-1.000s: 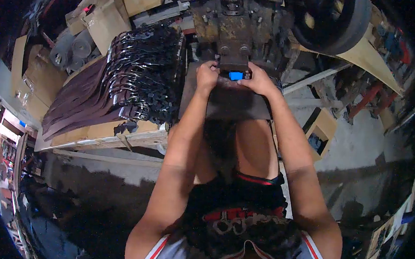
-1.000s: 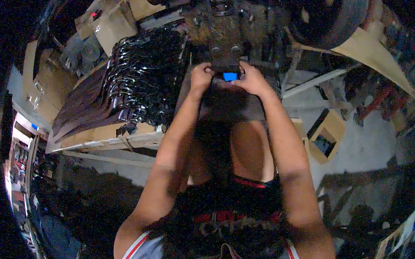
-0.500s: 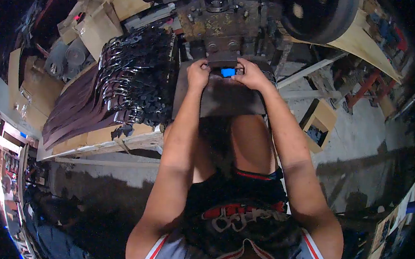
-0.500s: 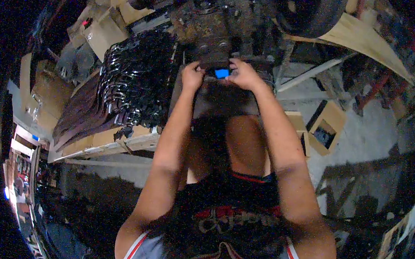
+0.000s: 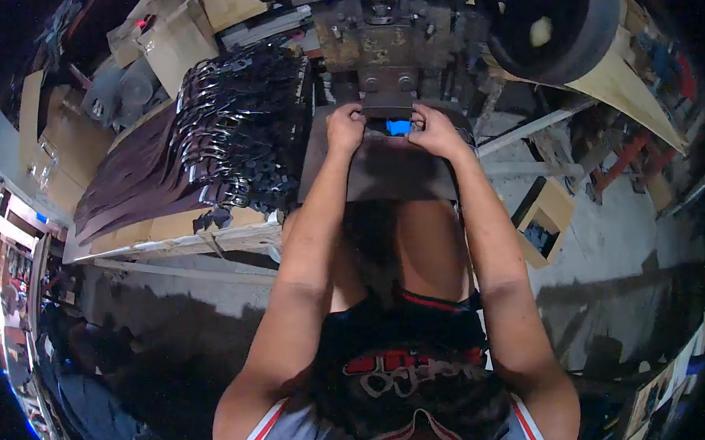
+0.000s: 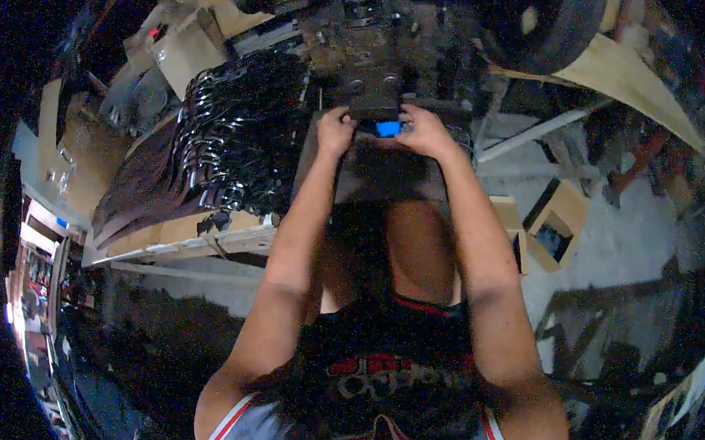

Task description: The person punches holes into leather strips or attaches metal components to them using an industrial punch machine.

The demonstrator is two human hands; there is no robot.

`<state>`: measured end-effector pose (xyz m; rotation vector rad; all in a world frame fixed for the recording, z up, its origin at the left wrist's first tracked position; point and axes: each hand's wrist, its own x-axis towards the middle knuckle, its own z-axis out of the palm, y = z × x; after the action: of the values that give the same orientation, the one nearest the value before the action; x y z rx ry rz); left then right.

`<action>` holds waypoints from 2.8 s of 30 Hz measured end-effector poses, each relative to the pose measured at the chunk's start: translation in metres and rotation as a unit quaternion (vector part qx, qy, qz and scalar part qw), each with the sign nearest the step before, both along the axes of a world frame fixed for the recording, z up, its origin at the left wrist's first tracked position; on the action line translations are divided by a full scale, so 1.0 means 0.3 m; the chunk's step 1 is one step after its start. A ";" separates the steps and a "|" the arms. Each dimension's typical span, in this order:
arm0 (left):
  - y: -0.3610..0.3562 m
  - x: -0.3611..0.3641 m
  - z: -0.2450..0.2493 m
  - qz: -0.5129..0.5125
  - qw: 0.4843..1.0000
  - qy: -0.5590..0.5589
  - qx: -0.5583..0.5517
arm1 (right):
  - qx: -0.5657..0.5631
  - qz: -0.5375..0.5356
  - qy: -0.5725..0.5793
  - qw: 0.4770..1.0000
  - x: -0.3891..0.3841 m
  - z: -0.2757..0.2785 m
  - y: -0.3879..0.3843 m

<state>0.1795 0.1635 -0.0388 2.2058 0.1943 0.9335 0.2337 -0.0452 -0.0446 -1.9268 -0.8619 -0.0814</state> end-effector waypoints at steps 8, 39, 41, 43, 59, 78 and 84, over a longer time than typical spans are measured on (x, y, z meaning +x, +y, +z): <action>0.015 0.007 0.007 0.013 0.997 0.042 -0.063 | 0.016 0.037 0.037 0.999 0.005 0.021 -0.012; 0.057 0.016 -0.027 0.013 0.996 0.039 -0.076 | 0.029 -0.002 0.092 0.995 -0.016 0.008 -0.003; 0.059 0.015 -0.026 0.016 0.996 0.040 -0.075 | 0.072 0.014 0.095 0.993 0.015 -0.026 0.004; 0.056 0.013 -0.023 0.010 0.995 0.040 -0.089 | 0.095 0.019 0.104 0.990 0.035 -0.030 0.003; 0.058 0.020 -0.030 0.023 0.992 0.061 -0.105 | 0.014 0.027 0.032 0.999 0.057 -0.051 0.033; 0.046 0.012 -0.021 0.015 0.994 0.041 -0.099 | 0.024 0.019 0.060 0.998 0.026 -0.036 0.018; 0.051 0.015 -0.029 0.010 0.996 0.026 -0.086 | 0.051 0.027 0.129 0.990 -0.035 0.032 -0.005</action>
<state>0.1840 0.1787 -0.0475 2.0729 0.3096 0.8383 0.2233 -0.0468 -0.0351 -1.7696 -0.7212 0.1501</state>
